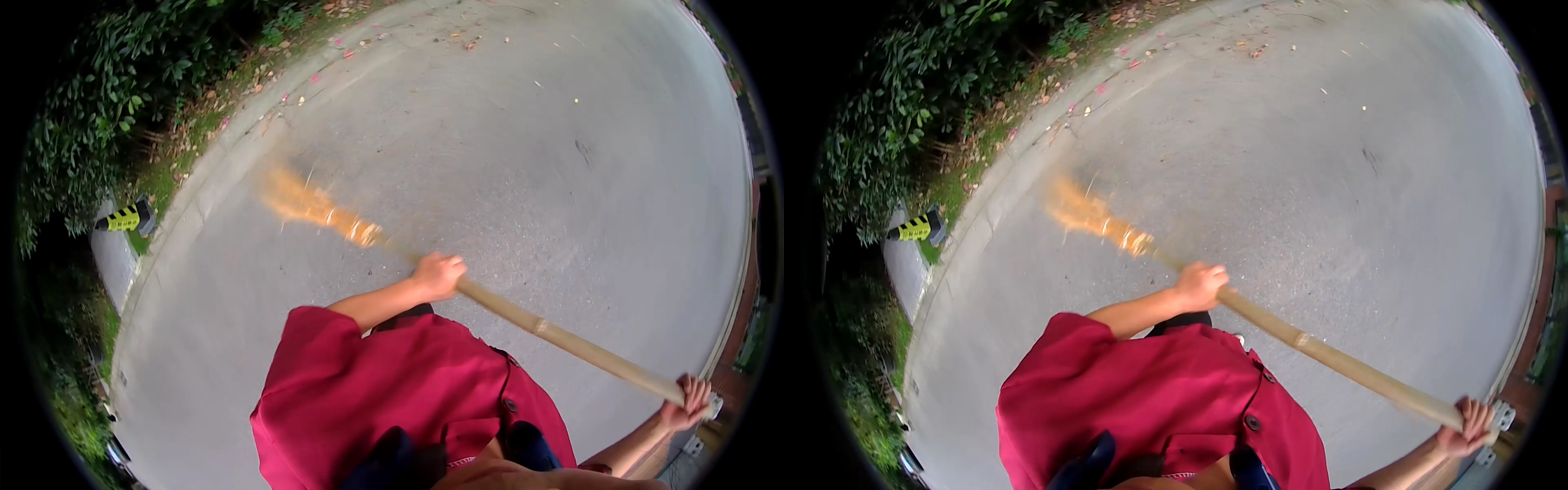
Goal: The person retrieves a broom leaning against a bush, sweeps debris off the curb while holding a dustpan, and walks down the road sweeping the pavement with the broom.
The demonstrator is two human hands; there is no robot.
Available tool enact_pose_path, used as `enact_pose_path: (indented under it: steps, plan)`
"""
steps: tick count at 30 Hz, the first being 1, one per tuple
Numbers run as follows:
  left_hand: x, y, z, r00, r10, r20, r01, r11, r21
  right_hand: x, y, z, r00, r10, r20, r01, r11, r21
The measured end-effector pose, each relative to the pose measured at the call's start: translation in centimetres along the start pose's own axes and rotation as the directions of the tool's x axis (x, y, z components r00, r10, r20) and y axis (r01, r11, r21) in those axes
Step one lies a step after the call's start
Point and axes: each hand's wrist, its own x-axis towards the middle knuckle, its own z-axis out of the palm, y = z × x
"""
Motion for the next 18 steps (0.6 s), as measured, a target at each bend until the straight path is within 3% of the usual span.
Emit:
enact_pose_path:
  steps: [4,6,9,11,12,13,14,18]
  plan:
    - [-5.1,-1.3,4.1,0.987,-0.082,0.140,0.081,0.997,0.010,0.7,3.6,1.4,0.993,0.113,0.041,-0.113,0.994,-0.007]
    - [-3.0,0.5,5.0,0.996,0.051,0.067,-0.044,0.993,-0.106,-1.2,0.4,2.9,0.995,0.091,0.034,-0.088,0.993,-0.083]
    - [2.1,4.5,8.6,0.970,0.234,-0.058,-0.241,0.935,-0.259,-8.3,-9.0,4.2,0.991,-0.060,-0.120,0.034,0.977,-0.210]
    - [7.3,6.0,9.8,0.947,0.313,0.065,-0.285,0.919,-0.274,-9.9,-8.9,8.8,0.990,0.004,0.144,0.015,0.991,-0.132]
    - [10.2,6.1,10.1,0.941,0.331,0.065,-0.307,0.920,-0.245,-13.1,-6.3,11.3,0.878,-0.438,-0.191,0.406,0.895,-0.188]
    - [13.3,5.9,10.2,0.934,0.351,0.063,-0.330,0.919,-0.215,-17.5,-8.8,8.5,0.794,-0.559,-0.240,0.414,0.786,-0.460]
    - [16.2,5.1,10.7,0.936,0.350,0.035,-0.338,0.921,-0.194,-15.4,-3.9,11.1,0.845,-0.515,-0.146,0.454,0.834,-0.314]
    - [22.9,2.5,7.4,0.893,0.418,-0.164,-0.436,0.895,-0.093,-16.5,-0.8,10.3,0.910,-0.399,-0.114,0.343,0.878,-0.333]
